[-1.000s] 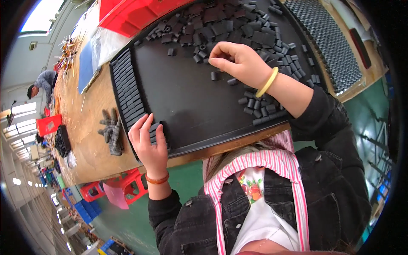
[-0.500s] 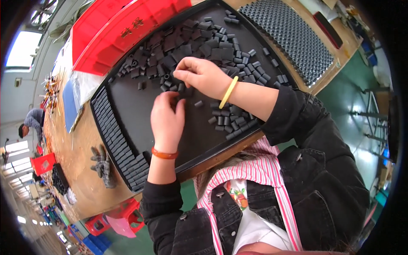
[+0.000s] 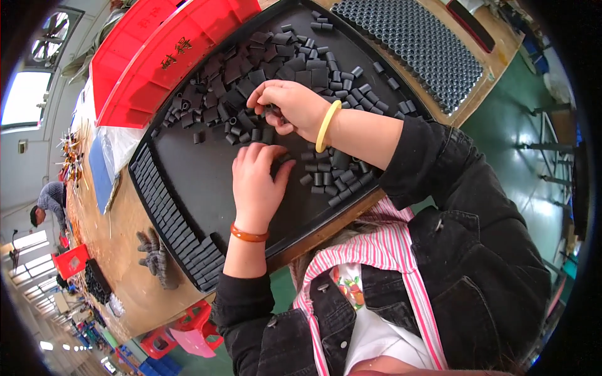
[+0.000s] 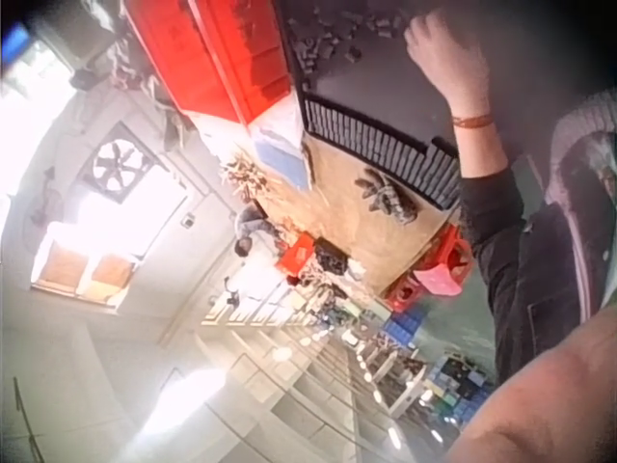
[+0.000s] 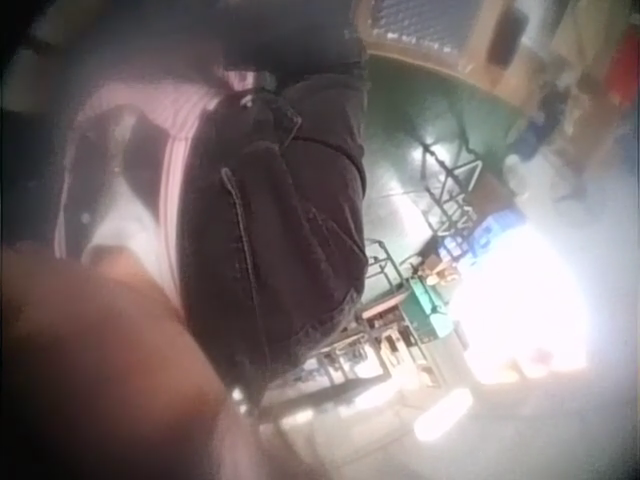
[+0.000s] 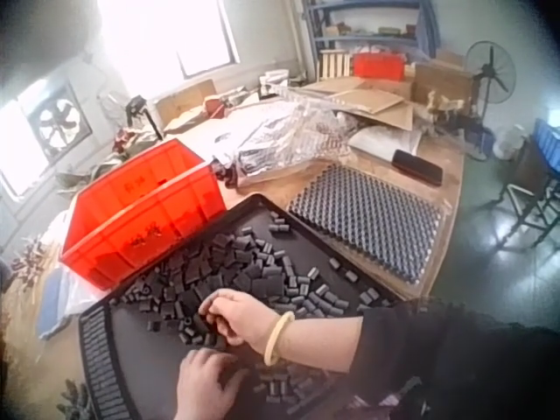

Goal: The person sorts and arranges small black cylindrical plastic components by hand, placing them into a specialized storage tray.

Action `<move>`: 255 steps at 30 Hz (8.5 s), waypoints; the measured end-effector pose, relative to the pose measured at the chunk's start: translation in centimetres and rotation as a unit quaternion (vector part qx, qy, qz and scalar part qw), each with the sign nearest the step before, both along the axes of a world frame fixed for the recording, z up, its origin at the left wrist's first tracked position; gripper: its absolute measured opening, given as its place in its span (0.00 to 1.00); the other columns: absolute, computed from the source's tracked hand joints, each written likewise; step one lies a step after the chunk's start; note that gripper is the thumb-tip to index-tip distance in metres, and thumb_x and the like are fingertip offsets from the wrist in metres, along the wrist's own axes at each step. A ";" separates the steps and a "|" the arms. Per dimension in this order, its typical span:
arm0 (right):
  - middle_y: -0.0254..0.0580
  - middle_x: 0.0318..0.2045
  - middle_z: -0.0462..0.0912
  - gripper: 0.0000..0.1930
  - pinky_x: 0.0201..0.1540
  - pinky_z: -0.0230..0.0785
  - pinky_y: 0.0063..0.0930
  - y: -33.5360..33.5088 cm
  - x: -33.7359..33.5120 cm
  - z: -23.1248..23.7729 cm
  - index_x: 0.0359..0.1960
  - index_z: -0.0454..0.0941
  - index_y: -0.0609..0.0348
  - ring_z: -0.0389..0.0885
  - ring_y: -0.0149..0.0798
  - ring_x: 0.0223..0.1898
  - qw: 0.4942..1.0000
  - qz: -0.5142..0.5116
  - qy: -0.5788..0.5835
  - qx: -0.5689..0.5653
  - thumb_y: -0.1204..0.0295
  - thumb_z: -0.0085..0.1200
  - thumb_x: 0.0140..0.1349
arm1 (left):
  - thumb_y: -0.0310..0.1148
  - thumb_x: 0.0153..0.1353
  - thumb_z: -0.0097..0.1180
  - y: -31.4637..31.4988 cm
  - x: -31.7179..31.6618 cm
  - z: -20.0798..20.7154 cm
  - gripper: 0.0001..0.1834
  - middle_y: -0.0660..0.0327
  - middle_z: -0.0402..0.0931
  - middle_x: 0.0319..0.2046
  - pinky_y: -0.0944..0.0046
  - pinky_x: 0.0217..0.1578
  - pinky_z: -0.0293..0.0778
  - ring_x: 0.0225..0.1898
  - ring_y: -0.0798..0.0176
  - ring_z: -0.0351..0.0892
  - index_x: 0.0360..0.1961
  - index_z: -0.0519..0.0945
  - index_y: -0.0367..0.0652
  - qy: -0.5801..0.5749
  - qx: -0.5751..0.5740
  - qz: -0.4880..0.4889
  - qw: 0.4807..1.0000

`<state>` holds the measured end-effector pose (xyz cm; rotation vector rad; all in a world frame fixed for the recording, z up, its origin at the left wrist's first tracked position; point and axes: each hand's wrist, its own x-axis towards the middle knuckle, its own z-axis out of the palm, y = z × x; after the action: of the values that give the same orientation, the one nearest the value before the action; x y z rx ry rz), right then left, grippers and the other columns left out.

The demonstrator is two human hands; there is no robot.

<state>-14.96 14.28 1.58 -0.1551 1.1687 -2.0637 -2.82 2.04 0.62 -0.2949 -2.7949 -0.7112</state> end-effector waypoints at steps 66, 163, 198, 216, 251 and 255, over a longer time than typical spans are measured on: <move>0.31 0.24 0.69 0.12 0.18 0.49 0.16 0.0 1.5 -0.4 0.41 0.75 0.59 0.58 0.23 0.18 0.976 0.140 -0.163 -0.044 0.64 0.47 0.66 | 0.46 0.55 0.61 -10.2 -3.2 -1.0 0.20 0.49 0.76 0.41 0.53 0.41 0.74 0.40 0.45 0.77 0.40 0.81 0.39 0.013 -0.138 0.382 0.913; 0.46 0.32 0.80 0.11 0.40 0.71 0.38 0.3 1.5 0.2 0.33 0.77 0.60 0.78 0.50 0.37 0.803 0.036 0.553 0.221 0.64 0.57 0.58 | 0.21 0.60 0.58 -0.6 0.4 0.9 0.12 0.64 0.77 0.37 0.74 0.38 0.72 0.34 0.73 0.73 0.46 0.80 0.34 0.110 0.139 0.182 0.967; 0.31 0.24 0.76 0.12 0.34 0.66 0.21 -0.2 2.9 0.3 0.38 0.78 0.62 0.72 0.25 0.28 0.937 0.081 0.308 0.144 0.65 0.54 0.63 | 0.28 0.54 0.61 -11.8 15.4 1.9 0.12 0.64 0.80 0.37 0.60 0.47 0.68 0.42 0.56 0.71 0.41 0.82 0.46 0.001 -0.143 0.222 0.965; 0.28 0.21 0.74 0.12 0.29 0.63 0.18 -0.2 2.2 0.0 0.37 0.79 0.61 0.69 0.22 0.25 0.961 0.054 0.248 0.106 0.64 0.52 0.64 | 0.15 0.45 0.46 -10.1 16.8 2.1 0.28 0.65 0.72 0.55 0.56 0.60 0.58 0.60 0.54 0.64 0.49 0.79 0.46 -0.034 -0.264 0.241 0.933; 0.51 0.40 0.83 0.16 0.48 0.70 0.36 0.3 1.1 -0.1 0.37 0.80 0.63 0.81 0.50 0.43 0.844 0.211 0.455 0.190 0.61 0.55 0.59 | 0.28 0.50 0.65 -0.1 2.9 2.6 0.22 0.64 0.78 0.45 0.60 0.50 0.68 0.46 0.59 0.76 0.49 0.79 0.44 0.172 -0.182 0.115 0.961; 0.43 0.29 0.80 0.14 0.35 0.70 0.29 0.2 1.3 -1.3 0.39 0.76 0.64 0.78 0.38 0.31 0.842 0.183 0.483 0.156 0.64 0.53 0.61 | 0.28 0.50 0.66 -0.2 3.2 2.2 0.17 0.61 0.79 0.39 0.61 0.45 0.70 0.41 0.59 0.77 0.44 0.81 0.42 0.146 -0.114 0.132 0.974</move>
<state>-13.63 14.52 0.26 -1.2654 1.8477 -1.3861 0.34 1.80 2.86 -0.0582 -2.5646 -0.2622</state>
